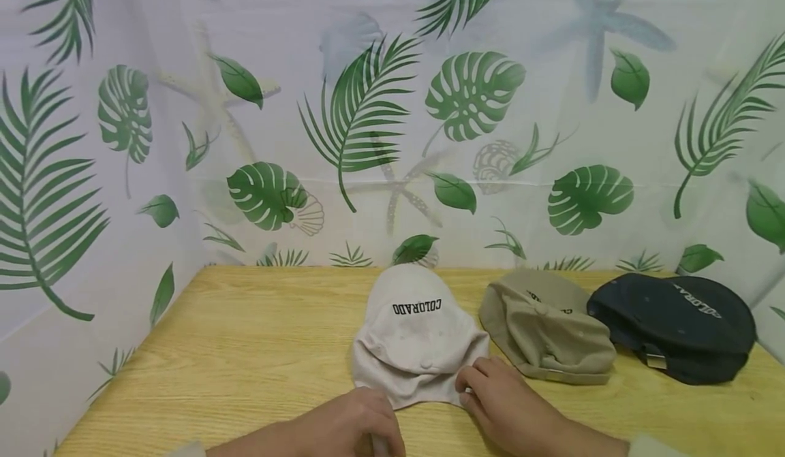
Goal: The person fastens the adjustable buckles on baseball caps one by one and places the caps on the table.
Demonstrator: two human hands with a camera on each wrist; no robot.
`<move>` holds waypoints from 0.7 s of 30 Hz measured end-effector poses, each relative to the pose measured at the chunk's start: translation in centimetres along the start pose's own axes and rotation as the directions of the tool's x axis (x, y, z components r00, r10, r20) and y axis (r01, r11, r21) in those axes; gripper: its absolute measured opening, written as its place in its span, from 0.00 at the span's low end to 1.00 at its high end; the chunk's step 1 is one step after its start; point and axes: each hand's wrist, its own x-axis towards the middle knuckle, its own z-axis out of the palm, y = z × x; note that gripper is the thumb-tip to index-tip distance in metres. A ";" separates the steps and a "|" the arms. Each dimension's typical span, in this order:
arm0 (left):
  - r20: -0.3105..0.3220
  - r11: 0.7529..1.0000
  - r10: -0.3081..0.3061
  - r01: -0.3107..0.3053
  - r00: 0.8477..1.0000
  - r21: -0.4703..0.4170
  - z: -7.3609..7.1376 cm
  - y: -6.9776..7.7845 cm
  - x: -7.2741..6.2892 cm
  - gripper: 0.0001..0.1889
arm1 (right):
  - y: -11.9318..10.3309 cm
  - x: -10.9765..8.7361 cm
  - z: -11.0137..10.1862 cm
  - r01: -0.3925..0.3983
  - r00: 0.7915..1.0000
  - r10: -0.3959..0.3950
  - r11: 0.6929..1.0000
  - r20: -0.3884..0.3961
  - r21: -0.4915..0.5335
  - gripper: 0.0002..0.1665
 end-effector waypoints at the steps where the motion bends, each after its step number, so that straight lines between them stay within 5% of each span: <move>1: 0.009 1.000 0.007 -0.007 1.000 0.000 0.0 -0.1 0.0 0.08 | 0.0 -0.1 0.0 0.010 1.000 -0.010 1.000 -0.002 0.019 0.02; 7: 0.019 0.990 0.095 -0.096 0.995 0.099 0.1 -0.4 -0.1 0.08 | 0.3 -0.3 -0.2 0.068 0.998 -0.068 0.996 -0.013 0.063 0.07; 14: 0.046 0.991 -0.003 -0.003 0.999 0.131 0.2 0.4 -0.1 0.07 | 0.5 -0.5 -0.7 0.091 0.990 -0.101 0.991 0.103 0.101 0.17; 21: 0.004 0.987 -0.049 0.048 0.999 0.151 0.3 0.7 0.2 0.04 | 0.6 -0.7 -0.9 0.184 0.981 -0.186 0.982 0.055 0.043 0.20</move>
